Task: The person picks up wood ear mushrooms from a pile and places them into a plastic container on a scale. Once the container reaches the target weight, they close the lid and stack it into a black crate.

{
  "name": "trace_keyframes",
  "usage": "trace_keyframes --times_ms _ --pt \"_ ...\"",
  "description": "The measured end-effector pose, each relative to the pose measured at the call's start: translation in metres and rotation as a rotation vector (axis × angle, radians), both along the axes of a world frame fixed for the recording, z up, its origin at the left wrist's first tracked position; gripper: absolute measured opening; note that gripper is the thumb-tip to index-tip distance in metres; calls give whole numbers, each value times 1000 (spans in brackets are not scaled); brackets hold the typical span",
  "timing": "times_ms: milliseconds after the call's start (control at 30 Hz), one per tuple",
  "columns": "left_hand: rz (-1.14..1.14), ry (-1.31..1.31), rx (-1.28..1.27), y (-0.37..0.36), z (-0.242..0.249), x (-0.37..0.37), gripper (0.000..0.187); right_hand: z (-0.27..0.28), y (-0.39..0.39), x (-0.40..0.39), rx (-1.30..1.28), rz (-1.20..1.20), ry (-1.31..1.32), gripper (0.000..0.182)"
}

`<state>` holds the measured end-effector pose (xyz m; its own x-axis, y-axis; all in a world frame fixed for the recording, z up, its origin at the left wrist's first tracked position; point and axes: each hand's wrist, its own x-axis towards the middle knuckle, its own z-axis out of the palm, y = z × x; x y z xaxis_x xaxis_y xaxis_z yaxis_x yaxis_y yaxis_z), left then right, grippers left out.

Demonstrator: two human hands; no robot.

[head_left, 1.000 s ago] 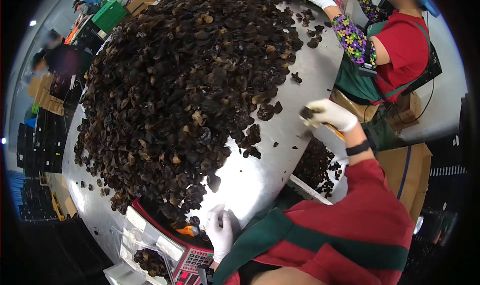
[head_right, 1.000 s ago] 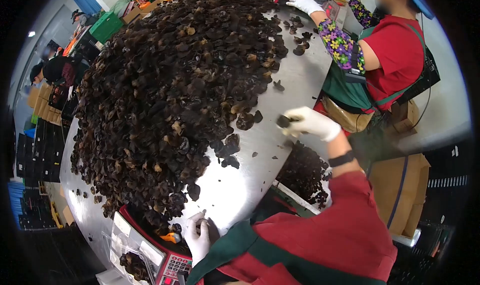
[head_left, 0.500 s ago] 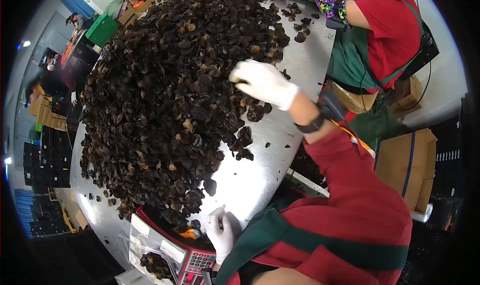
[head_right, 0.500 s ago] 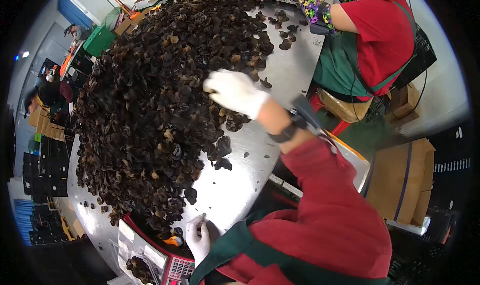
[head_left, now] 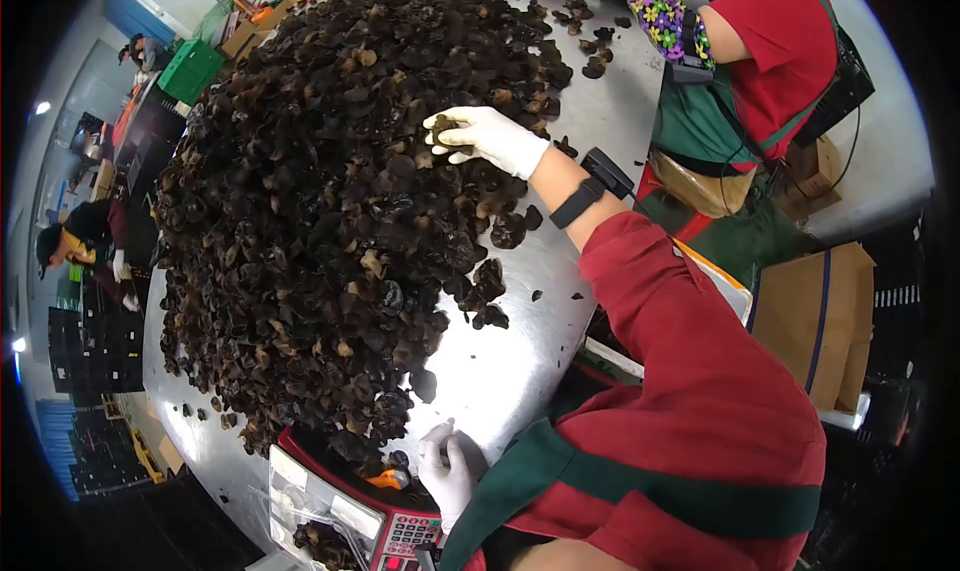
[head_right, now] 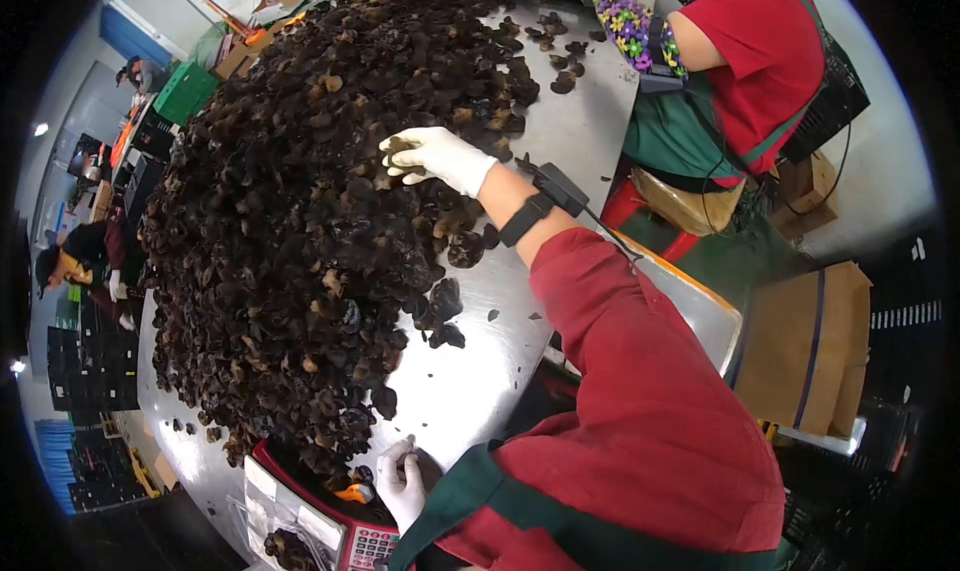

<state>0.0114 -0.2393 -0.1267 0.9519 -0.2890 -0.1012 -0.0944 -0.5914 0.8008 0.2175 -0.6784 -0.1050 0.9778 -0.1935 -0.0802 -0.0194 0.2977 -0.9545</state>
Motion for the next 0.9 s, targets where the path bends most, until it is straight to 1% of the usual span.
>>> trace_keyframes --times_ms 67,233,300,333,400,467,533,600,633,667,733,767,833,867,900 --pt "7 1 -50 2 -2 0 23 -6 -13 -15 173 50 -14 33" --pt "-23 -51 -28 6 -8 0 25 -6 -23 -39 232 43 -24 28" --pt "-36 -64 -25 4 -7 0 26 -9 -22 -40 63 9 14 25" --pt "-27 -63 -22 2 -3 -1 26 -2 -13 -38 -92 -41 60 24" --pt "-33 -63 -17 0 0 0 27 -7 2 -29 -215 -23 70 27" --pt "-54 -77 14 2 -1 2 27 -13 26 -17 -459 -130 -5 29" --pt "-81 -92 47 8 -6 2 27 -24 45 -4 -1027 -370 -121 30" --pt "-99 -108 83 7 -7 3 27 -21 52 9 -1140 -269 -34 27" --pt "-72 -79 57 6 -6 2 27 -18 55 12 -1168 -294 -57 22" --pt "-42 -52 32 6 -5 1 27 -15 57 14 -1174 -292 -60 23" --pt "-29 -44 25 6 -6 1 26 -9 59 10 -1063 -300 -37 24" --pt "-24 -32 19 3 -2 1 26 -5 59 6 -1061 -298 -37 24" --pt "-18 -16 11 2 0 0 26 0 55 -8 -865 -309 37 30" --pt "-26 -27 17 2 -1 0 26 0 49 -16 -797 -261 61 36" --pt "-35 -39 25 3 -2 1 26 2 47 -21 -756 -233 106 35"
